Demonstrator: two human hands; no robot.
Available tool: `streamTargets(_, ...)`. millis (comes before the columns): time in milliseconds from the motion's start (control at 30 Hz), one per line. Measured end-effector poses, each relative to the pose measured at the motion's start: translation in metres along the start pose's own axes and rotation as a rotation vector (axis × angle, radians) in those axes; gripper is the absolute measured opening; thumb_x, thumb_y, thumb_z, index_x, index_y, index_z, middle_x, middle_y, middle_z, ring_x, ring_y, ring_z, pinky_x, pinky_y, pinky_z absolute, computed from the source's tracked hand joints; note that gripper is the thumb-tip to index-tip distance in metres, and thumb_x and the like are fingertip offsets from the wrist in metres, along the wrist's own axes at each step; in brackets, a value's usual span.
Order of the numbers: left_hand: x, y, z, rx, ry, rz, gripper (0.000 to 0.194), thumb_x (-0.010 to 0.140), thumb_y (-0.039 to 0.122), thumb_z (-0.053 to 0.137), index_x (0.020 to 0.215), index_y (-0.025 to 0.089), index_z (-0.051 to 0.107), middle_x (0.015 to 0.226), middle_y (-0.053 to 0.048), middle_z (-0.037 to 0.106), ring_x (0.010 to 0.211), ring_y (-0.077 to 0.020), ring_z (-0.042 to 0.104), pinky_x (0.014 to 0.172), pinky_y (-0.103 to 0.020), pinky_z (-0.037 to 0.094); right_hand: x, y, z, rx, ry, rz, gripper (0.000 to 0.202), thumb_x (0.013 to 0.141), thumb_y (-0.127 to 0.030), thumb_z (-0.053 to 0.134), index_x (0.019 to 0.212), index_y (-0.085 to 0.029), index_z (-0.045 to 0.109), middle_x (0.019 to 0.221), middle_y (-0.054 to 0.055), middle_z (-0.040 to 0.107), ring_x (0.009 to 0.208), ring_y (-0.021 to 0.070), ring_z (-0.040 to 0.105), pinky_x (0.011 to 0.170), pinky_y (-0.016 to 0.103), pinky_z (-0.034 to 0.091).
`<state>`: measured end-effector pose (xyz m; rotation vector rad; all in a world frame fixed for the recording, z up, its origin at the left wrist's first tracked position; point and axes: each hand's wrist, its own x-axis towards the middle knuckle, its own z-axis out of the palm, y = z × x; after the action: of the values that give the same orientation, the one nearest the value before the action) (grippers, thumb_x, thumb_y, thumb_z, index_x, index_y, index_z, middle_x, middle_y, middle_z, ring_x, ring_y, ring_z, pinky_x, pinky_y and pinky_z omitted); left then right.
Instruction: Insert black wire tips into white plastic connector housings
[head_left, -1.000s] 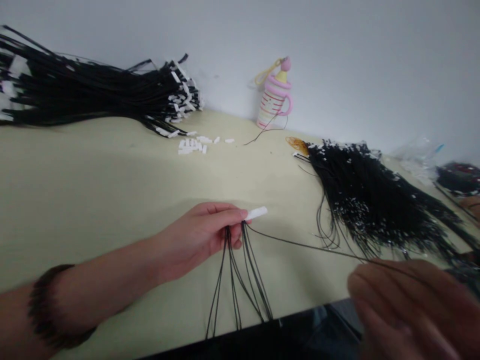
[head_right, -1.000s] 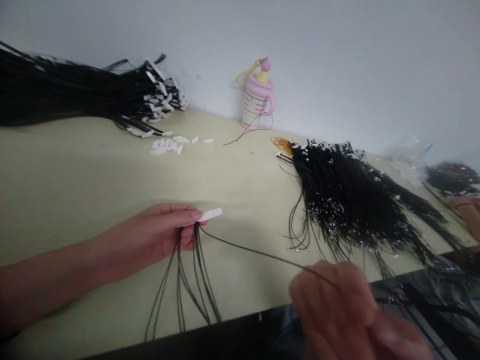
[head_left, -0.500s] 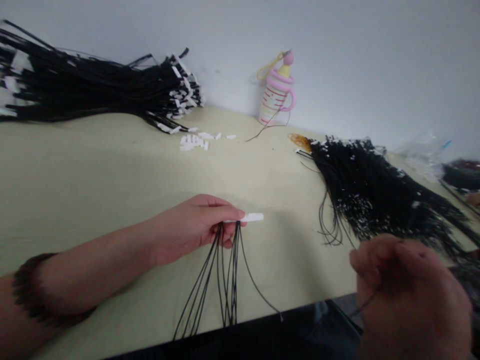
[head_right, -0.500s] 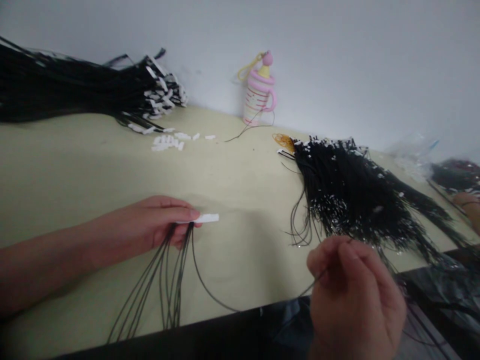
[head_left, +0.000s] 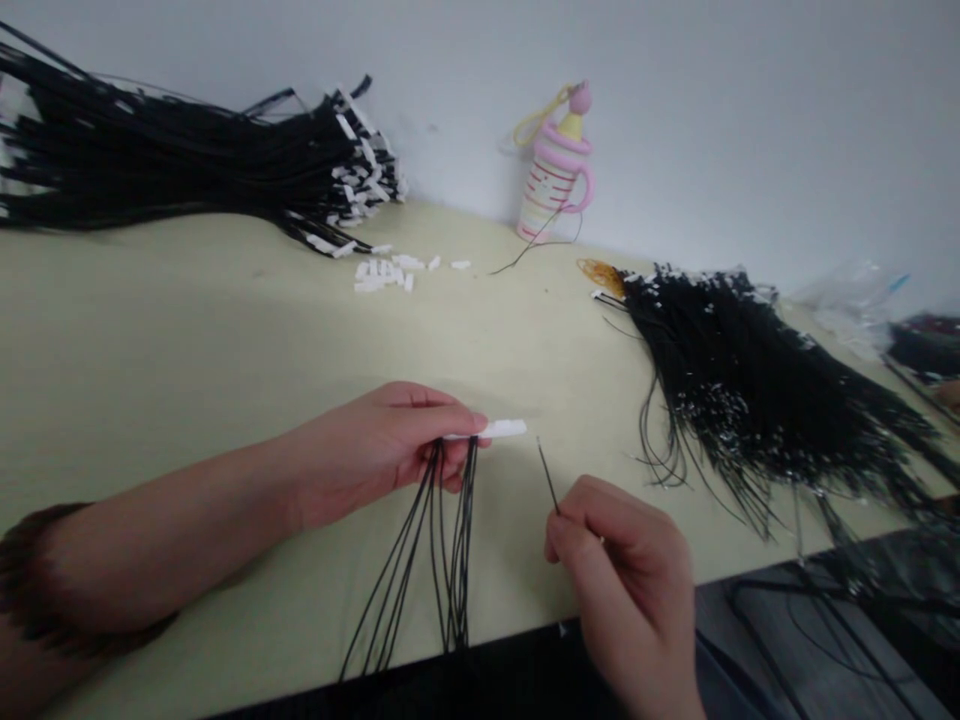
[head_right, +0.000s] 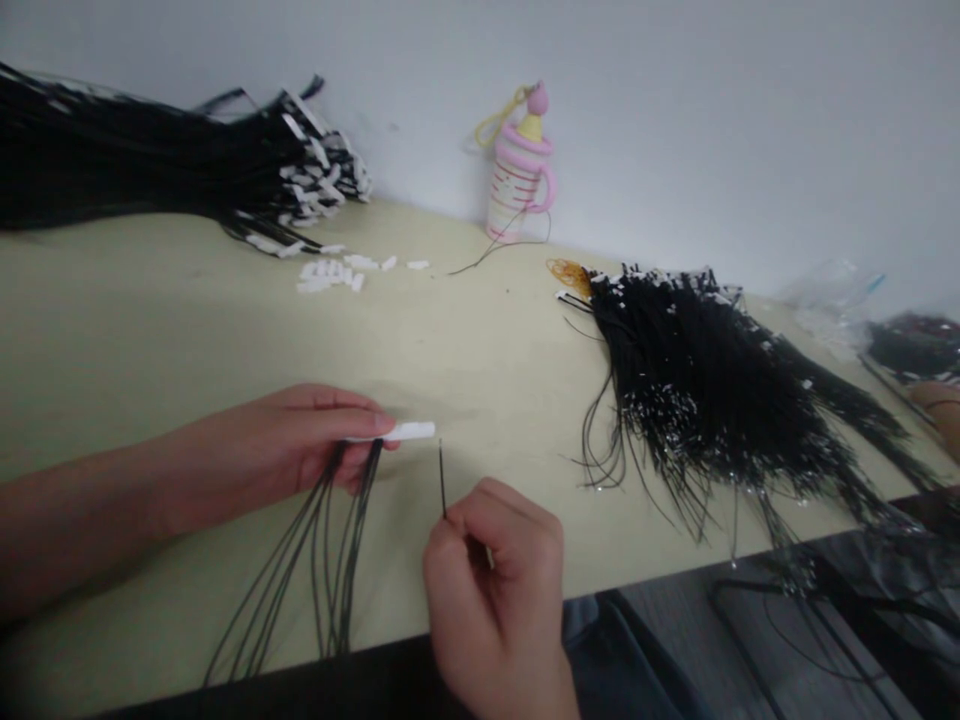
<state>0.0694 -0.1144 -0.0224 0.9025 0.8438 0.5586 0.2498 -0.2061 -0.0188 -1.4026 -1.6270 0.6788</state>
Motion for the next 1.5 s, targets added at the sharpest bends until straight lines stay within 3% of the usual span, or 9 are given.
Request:
streamTargets(167, 0.0028, 0.0013, -0.0002, 0.001, 0.005, -0.007, 0.019, 0.077, 0.022, 0.064, 0.060, 0.015, 0.064, 0.055, 0.002, 0.053, 0.055, -0.0094, 0.048, 0.056, -0.022, 0.041, 0.0031, 0.0026, 0.0026, -0.010, -0.058, -0.006, 0.031, 0.084, -0.015, 0.044, 0.054, -0.017, 0.045, 0.052, -0.002, 0.042, 0.050, 0.0096, 0.042, 0.047, 0.026, 0.025)
streamTargets(1500, 0.0016, 0.0009, 0.0022, 0.030, 0.019, 0.031, 0.029, 0.083, 0.022, 0.061, 0.055, 0.016, 0.063, 0.052, 0.002, 0.054, 0.052, -0.0077, 0.050, 0.053, -0.018, 0.040, 0.0064, 0.0068, 0.0059, -0.033, -0.020, -0.028, 0.028, 0.083, -0.013, 0.047, 0.055, -0.017, 0.041, 0.054, -0.004, 0.037, 0.052, 0.0079, 0.038, 0.048, 0.026, 0.023)
